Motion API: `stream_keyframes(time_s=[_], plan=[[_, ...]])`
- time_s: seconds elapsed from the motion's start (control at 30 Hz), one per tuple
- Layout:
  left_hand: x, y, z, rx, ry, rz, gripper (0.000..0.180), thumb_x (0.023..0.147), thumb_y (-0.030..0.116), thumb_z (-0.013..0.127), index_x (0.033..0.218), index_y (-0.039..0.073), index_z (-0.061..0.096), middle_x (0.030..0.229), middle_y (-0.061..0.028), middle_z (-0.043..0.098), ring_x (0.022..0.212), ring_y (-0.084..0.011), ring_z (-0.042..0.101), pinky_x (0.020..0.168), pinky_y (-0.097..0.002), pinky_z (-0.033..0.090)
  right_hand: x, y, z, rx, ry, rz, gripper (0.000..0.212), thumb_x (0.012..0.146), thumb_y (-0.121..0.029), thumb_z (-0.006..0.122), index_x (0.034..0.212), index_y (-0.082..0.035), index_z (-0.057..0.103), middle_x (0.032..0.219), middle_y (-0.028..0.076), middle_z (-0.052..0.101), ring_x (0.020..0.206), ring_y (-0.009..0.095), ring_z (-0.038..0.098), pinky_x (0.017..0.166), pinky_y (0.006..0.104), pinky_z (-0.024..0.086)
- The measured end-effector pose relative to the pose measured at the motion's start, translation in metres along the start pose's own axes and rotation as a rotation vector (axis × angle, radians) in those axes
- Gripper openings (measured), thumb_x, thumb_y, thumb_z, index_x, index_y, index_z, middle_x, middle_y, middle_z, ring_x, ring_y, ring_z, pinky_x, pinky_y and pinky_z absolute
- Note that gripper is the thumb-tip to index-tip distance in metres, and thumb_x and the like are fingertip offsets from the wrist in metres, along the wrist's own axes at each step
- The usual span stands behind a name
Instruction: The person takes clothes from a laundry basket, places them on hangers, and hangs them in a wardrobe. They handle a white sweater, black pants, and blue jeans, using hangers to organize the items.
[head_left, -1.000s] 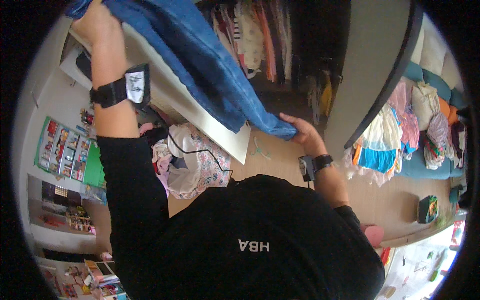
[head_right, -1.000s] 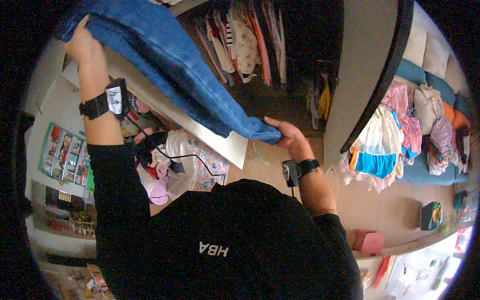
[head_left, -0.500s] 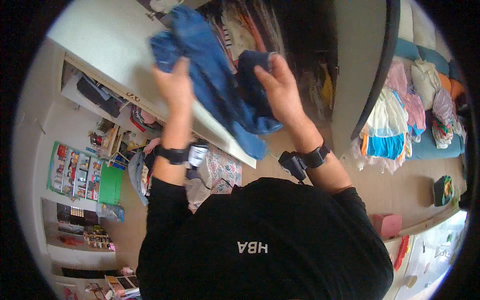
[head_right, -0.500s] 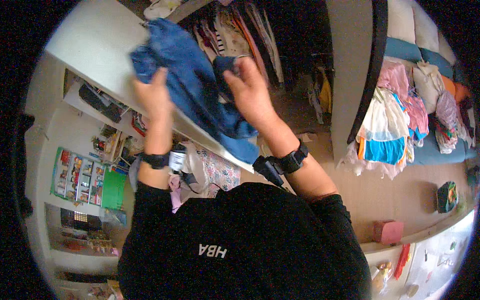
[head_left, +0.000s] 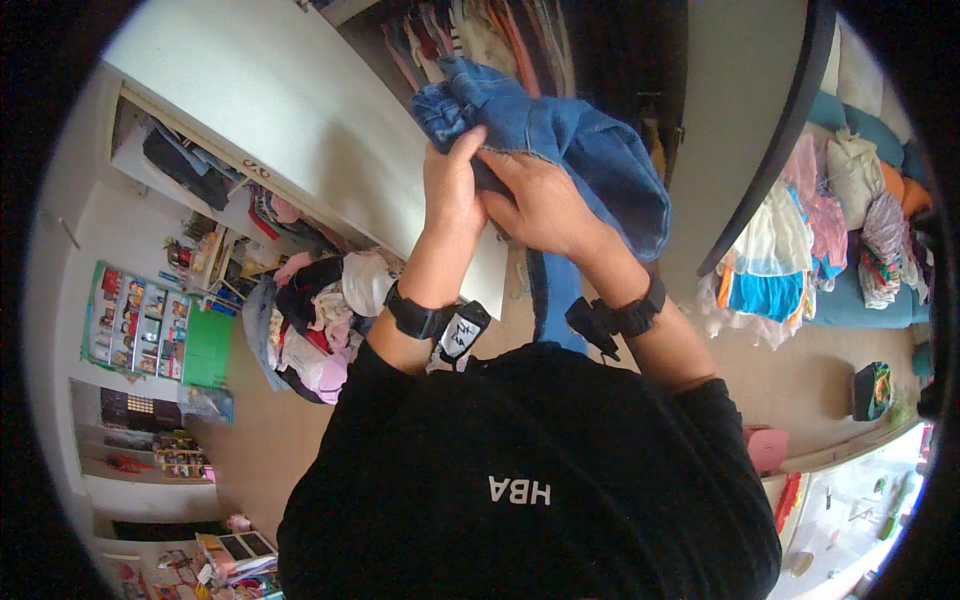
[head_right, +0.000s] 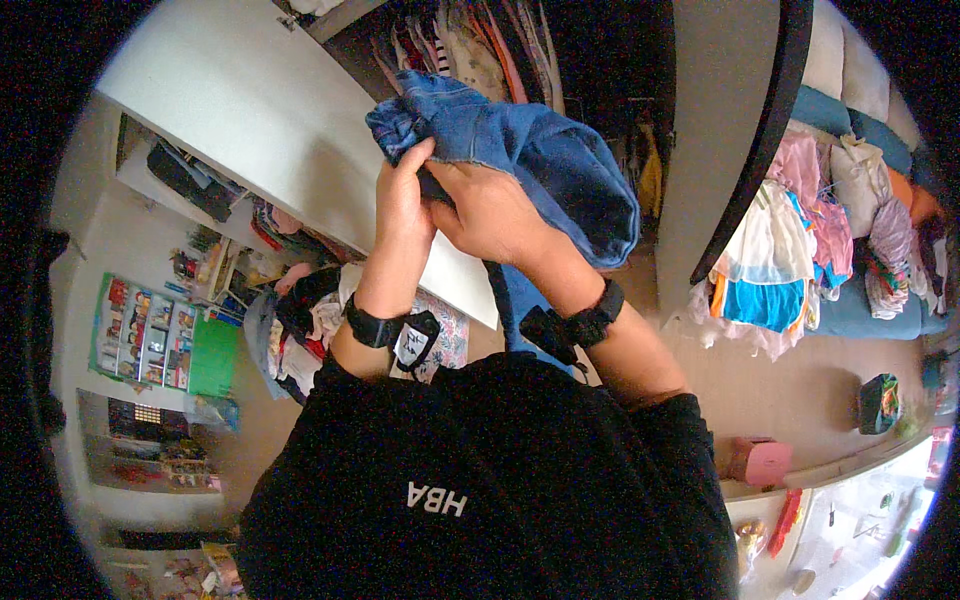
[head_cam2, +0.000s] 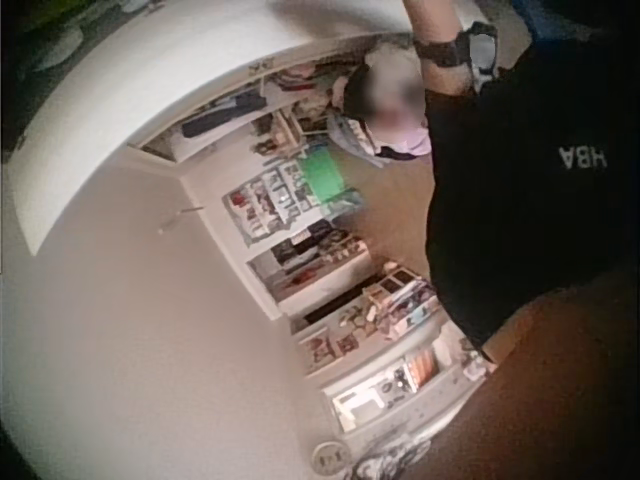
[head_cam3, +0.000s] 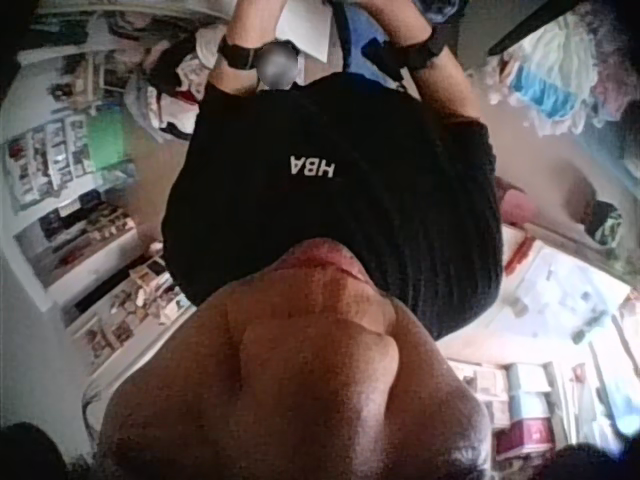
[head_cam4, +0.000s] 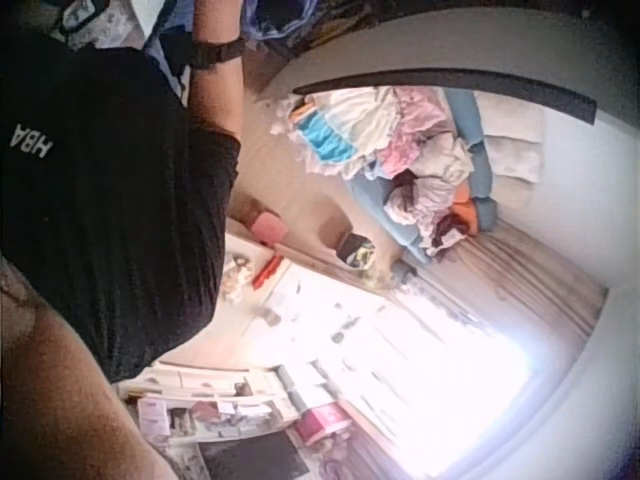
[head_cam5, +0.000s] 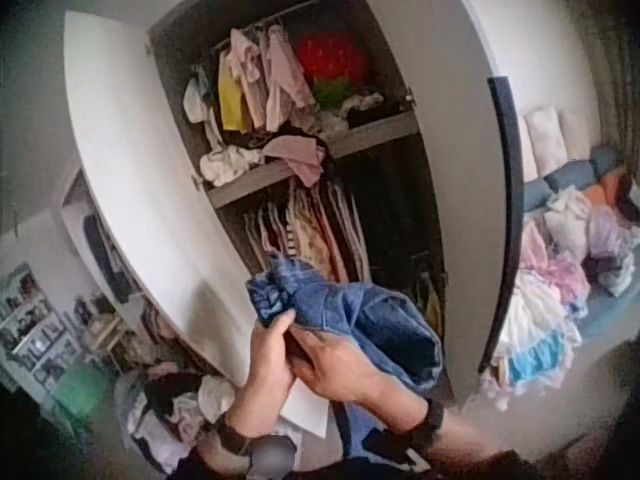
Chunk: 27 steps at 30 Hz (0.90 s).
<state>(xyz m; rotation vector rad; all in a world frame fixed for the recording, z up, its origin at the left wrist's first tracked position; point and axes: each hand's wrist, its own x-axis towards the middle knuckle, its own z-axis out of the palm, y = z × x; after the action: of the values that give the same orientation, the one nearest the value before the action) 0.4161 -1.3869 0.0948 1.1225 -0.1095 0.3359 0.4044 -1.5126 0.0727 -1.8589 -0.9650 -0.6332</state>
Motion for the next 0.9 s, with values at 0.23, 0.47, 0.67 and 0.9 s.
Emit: stream_keyframes(time_s=[0.23,0.47,0.67,0.9], plan=[[0.01,-0.023,0.001,-0.004,0.098,0.202,0.029,0.087,0.003,0.057,0.115,0.001,0.051,0.11,-0.0096,0.058,0.096,-0.0236,0.058,0.088,-0.0369,0.047,-0.027,0.013,0.005,0.14,0.419,0.144,0.035,0.081,0.003,0.056,0.115,-0.001,0.055,0.108,0.016,0.06,0.095,0.027,0.062,0.082,0.0322,0.05],[-0.007,-0.048,0.005,-0.026,-0.009,0.176,0.029,0.085,0.006,0.062,0.113,0.005,0.052,0.11,-0.0056,0.058,0.1,-0.0186,0.056,0.093,-0.0352,0.044,-0.023,0.059,0.015,0.724,0.316,0.598,0.037,0.085,-0.001,0.051,0.122,0.001,0.05,0.111,0.01,0.057,0.099,0.02,0.054,0.088,0.0299,0.044],[-0.002,-0.05,-0.002,-0.066,0.05,0.143,0.03,0.084,0.007,0.065,0.111,0.005,0.053,0.107,-0.0068,0.06,0.098,-0.0207,0.059,0.091,-0.0374,0.046,-0.017,0.057,0.017,0.792,0.512,0.89,0.023,0.083,-0.002,0.058,0.105,0.003,0.059,0.093,0.008,0.062,0.083,0.016,0.057,0.076,0.0278,0.046],[-0.02,-0.03,-0.001,-0.229,-0.14,-0.087,0.034,0.086,0.023,0.063,0.114,0.006,0.052,0.111,-0.0057,0.057,0.1,-0.0183,0.056,0.092,-0.0343,0.045,-0.012,0.016,0.022,0.169,0.362,0.087,0.017,0.079,0.0,0.059,0.096,0.0,0.063,0.09,0.016,0.062,0.083,0.032,0.059,0.073,0.0344,0.048]])
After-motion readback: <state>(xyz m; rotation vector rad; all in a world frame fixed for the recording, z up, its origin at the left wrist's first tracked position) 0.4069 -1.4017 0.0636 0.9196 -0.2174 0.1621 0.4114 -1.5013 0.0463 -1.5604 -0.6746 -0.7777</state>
